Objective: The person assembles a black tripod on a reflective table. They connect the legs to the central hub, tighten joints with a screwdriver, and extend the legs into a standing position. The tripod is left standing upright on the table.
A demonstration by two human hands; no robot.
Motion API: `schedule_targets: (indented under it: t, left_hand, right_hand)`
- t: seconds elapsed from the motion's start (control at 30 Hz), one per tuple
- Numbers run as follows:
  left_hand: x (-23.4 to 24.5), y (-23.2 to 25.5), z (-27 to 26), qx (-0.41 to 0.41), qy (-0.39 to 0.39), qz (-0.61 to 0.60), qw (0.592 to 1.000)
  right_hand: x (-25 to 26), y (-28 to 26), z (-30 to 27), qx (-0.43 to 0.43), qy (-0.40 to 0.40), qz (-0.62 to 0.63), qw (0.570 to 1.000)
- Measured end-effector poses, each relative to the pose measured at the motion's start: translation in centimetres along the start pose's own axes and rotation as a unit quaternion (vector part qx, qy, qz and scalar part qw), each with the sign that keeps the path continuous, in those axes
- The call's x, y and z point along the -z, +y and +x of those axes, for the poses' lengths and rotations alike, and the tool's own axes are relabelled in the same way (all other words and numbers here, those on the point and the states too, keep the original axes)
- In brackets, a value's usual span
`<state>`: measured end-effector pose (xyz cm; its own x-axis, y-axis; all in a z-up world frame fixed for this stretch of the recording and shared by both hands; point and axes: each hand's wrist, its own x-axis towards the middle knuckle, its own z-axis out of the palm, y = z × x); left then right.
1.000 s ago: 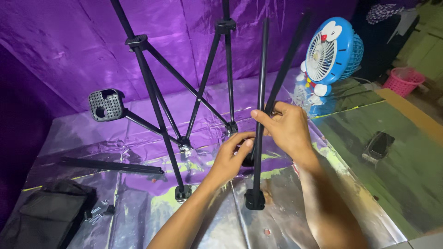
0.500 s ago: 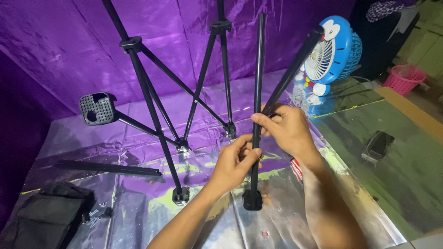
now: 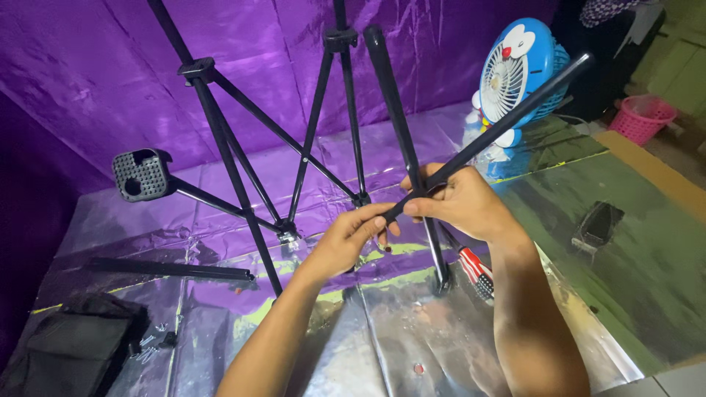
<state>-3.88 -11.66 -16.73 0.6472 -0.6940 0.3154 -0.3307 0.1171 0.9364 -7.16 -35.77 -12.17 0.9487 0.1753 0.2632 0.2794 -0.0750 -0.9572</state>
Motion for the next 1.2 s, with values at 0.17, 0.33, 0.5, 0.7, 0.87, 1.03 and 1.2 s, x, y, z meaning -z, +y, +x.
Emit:
schedule_targets:
  t: [0.17, 0.33, 0.5, 0.7, 0.87, 1.03, 1.2]
  left_hand:
    - [0.5, -2.1, 1.2, -0.021, 0.018, 0.017, 0.999]
    - [0.2, -3.2, 1.9, -0.024, 0.100, 0.052, 0.993]
    - [-0.3, -2.7, 0.7, -0.105, 0.254, 0.228, 0.934]
    - [-2.2, -2.4, -0.7, -0.034, 0.261, 0.251, 0.931]
    - [-1.5, -3.2, -1.6, 0.043, 0.198, 0.219, 0.955]
    - [-0.8, -4.6, -2.2, 0.068, 0.157, 0.238, 0.956]
    - [-0.6, -5.6, -2.2, 0.068, 0.135, 0.219, 0.964]
  right_hand:
    - [-1.5, -1.9, -0.5, 0.009, 0.012, 0.012, 1.000]
    - [-2.7, -2.5, -0.2, -0.006, 0.094, 0.018, 0.995]
    - [-3.2, -2.2, 0.0, -0.004, 0.146, -0.040, 0.988]
    - [-4.2, -2.0, 0.7, -0.011, 0.172, -0.082, 0.982]
    - [-4.9, -2.2, 1.0, -0.003, 0.164, -0.126, 0.978]
    - [-5.1, -2.3, 1.2, -0.044, 0.174, -0.209, 0.961]
    - [-5.0, -2.5, 1.1, -0.061, 0.170, -0.248, 0.952]
